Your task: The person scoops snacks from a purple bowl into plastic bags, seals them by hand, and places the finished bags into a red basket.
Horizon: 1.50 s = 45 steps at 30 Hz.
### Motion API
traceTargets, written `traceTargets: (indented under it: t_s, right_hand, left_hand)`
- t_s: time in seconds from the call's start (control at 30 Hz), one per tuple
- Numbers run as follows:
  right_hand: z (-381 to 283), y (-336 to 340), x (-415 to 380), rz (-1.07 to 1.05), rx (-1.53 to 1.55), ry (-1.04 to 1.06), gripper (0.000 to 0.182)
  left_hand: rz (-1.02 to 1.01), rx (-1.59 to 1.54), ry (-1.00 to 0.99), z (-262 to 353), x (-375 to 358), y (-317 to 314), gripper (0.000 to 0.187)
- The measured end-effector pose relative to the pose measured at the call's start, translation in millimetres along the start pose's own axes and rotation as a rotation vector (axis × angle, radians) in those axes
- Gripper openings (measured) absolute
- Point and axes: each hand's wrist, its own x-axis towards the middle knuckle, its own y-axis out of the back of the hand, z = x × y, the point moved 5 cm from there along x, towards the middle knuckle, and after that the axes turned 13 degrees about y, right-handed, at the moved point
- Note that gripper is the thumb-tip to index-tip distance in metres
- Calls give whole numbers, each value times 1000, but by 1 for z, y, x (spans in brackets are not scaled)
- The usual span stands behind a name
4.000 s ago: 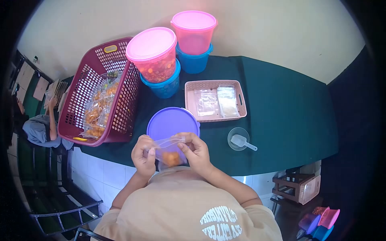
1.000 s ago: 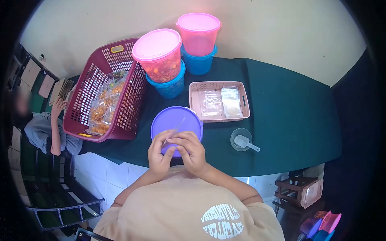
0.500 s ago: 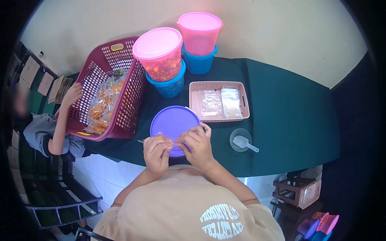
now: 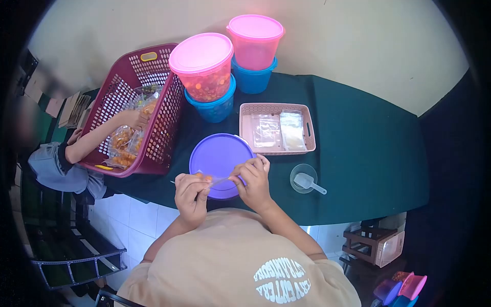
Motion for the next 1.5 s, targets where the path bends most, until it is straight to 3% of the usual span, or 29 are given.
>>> traceTargets:
  t_s: [0.07,0.1,0.13,0.17,0.2,0.23,0.3,0.37,0.43,0.5,0.57,0.6,0.77,0.9,0.97,1.03,1.1,1.13,1.2,1.27,1.33,1.37,1.43,1.5]
  right_hand:
    - [1,2,1,-18,-43,-4,13]
    - [0,1,-1,-21,-38,5,13]
    - [8,-2,-8,17,111,-150,11]
    - [20,-7,-11,48,260,-284,9]
    - [29,-15,-19,57,430,-340,18]
    - [33,-27,-29,42,677,-498,39]
    - [12,-36,-27,-194,826,-629,56]
    - [0,-43,-21,-287,718,-558,55]
    - [3,-59,-38,-307,1078,-924,49]
    - [4,-53,-37,-277,1022,-841,40]
    - [13,-49,-50,-305,1206,-975,38]
    - [17,-49,-54,-310,1207,-974,38]
    - [10,-42,-45,-411,855,-860,39]
    - [11,-40,-48,-364,821,-802,37]
    - [24,-43,-62,-234,1059,-1018,31]
    - [26,-42,-58,-251,1058,-971,29]
    - [25,-36,-49,-479,713,-658,33]
    - [23,-38,-48,-490,713,-649,33]
    - [4,-39,-40,-279,992,-914,34]
    - [-8,-40,-23,-219,1057,-932,35]
    - [-3,-50,-20,-68,1077,-879,42]
    - [-4,-51,-14,-74,1081,-876,42]
    - [-13,-51,9,-329,993,-805,40]
    - [-23,-57,25,-373,996,-812,37]
  left_hand:
    - [11,0,5,-3,-1,0,6]
    - [-16,-57,118,-14,-3,-3,9]
    - [-27,-117,225,-25,-3,-5,11]
    - [18,-116,210,-28,3,-5,11]
    - [67,-344,426,-42,8,-7,15]
    - [100,-575,643,-58,6,-10,18]
    - [94,-645,640,-75,7,-14,20]
    - [41,-977,865,-70,9,-24,18]
    - [-16,-992,892,-66,13,-24,19]
    - [-64,-1003,915,-68,12,-23,22]
    - [-484,-677,902,-66,3,-32,30]
    - [-615,-741,1001,-67,-5,-38,37]
    - [-545,-635,952,-76,-17,-40,34]
    - [-624,-588,868,-77,-17,-33,34]
    - [-740,-667,1069,-80,-25,-39,37]
    - [-720,-701,1111,-76,-25,-39,38]
    - [-619,-803,1078,-73,-24,-42,43]
    - [-604,-721,1026,-74,-24,-39,44]
    - [-559,-641,960,-70,-13,-29,38]
    - [-517,-553,901,-68,-4,-14,32]
    - [-658,-360,762,-62,3,-5,30]
    - [-650,-358,763,-63,3,0,30]
    - [-592,-382,709,-65,8,14,31]
    - [-545,-409,671,-68,10,27,32]
